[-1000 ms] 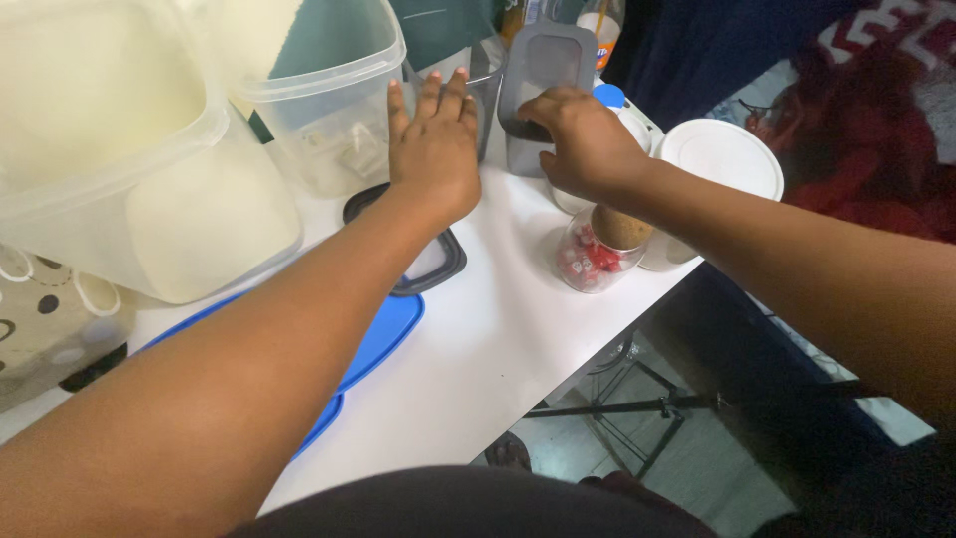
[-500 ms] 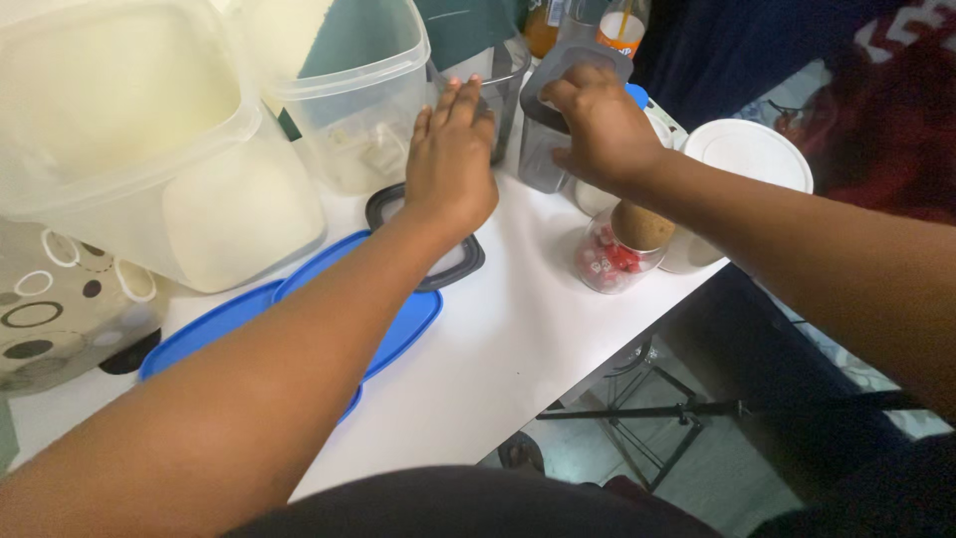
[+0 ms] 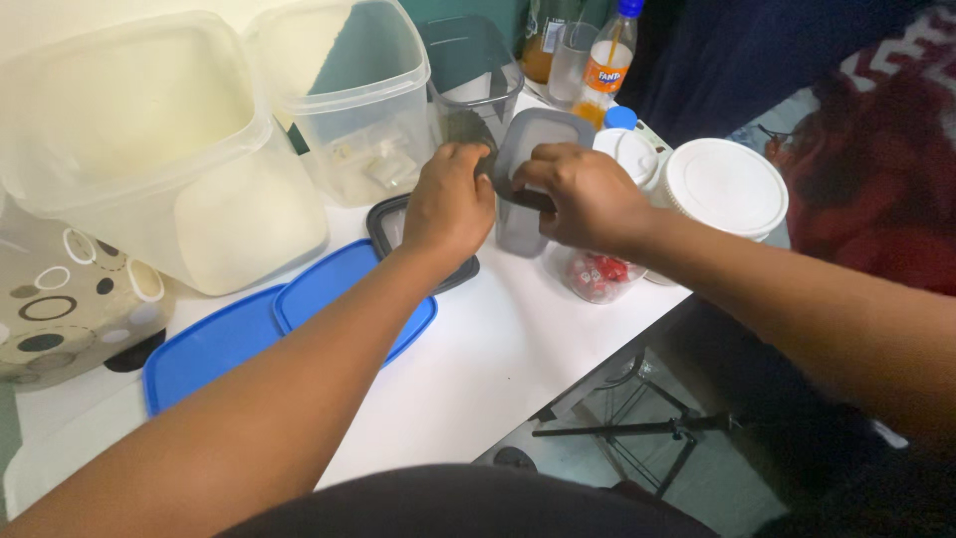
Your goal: The person opens and closes several plastic containers with different colored lids on a white table, then stacks them. They handle blue, gray, and white lids, aligning and securing each lid before stacking the containers.
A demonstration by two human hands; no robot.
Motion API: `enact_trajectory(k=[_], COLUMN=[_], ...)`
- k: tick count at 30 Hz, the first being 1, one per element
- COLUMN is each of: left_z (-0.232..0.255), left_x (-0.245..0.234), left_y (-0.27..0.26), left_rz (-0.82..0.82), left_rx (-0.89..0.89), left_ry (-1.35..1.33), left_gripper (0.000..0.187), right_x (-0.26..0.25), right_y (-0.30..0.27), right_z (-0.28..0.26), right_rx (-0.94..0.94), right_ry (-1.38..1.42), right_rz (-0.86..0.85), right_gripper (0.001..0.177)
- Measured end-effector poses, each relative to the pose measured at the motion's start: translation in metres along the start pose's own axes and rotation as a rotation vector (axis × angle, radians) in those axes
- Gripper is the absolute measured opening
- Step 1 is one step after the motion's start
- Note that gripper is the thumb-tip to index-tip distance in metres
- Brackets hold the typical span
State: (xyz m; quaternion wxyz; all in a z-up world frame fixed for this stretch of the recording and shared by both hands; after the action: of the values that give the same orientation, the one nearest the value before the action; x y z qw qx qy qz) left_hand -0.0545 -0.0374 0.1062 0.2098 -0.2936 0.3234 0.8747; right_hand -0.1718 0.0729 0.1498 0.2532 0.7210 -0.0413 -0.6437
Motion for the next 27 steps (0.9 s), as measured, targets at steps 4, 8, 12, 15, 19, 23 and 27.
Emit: enact_trajectory(k=[4,8,12,15,19,23,27], left_z=[-0.002,0.009,0.027,0.033,0.027,0.026,0.026], left_x=[-0.001,0.004,-0.002,-0.007,-0.004,-0.004,-0.009], left_y=[-0.004,-0.008,-0.006,-0.001,-0.015,-0.036,-0.047], left_rz=[0.035,-0.020,-0.049,-0.159,-0.372,-0.268,-0.150], left_rx=[-0.142,-0.267,-0.237,-0.213,-0.251,-0.137,-0.141], left_ry=[-0.085,-0.138,-0.095,-0.024,0.105,0.127,0.133], left_gripper=[0.033,0.035,0.037,0.038,0.033,0.031,0.026], right_x=[-0.013,-0.022,-0.025,-0.023,-0.020,-0.019,0.014], right_y=[-0.020,-0.038,-0.045,-0.044,-0.051,-0.056,-0.048], right_z=[-0.033,-0.064,-0.103,-0.118,-0.109,-0.060,-0.018], right_rx=[0.062,0.055,-0.094,-0.201,-0.177,0.149,0.573], right_ry=[0.066,0.115,0.154,0.268,0.426,0.436,0.929], right_rz=[-0.016,0.027,0.114,0.177,0.240,0.300,-0.146], right_gripper=[0.041,0.035,0.026,0.019,0.019,0.033,0.071])
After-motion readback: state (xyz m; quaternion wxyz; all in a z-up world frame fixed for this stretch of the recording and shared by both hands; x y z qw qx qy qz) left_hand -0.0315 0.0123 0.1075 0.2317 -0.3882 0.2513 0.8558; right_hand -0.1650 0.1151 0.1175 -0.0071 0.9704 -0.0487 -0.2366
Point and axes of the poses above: each hand's wrist, its own y-axis towards the middle knuckle, its own x-axis out of the palm, z = x × y, the point moved 5 cm from there along y, towards the middle knuckle, and after that the axes turned 8 degrees about -x, right-handed, at the moved point
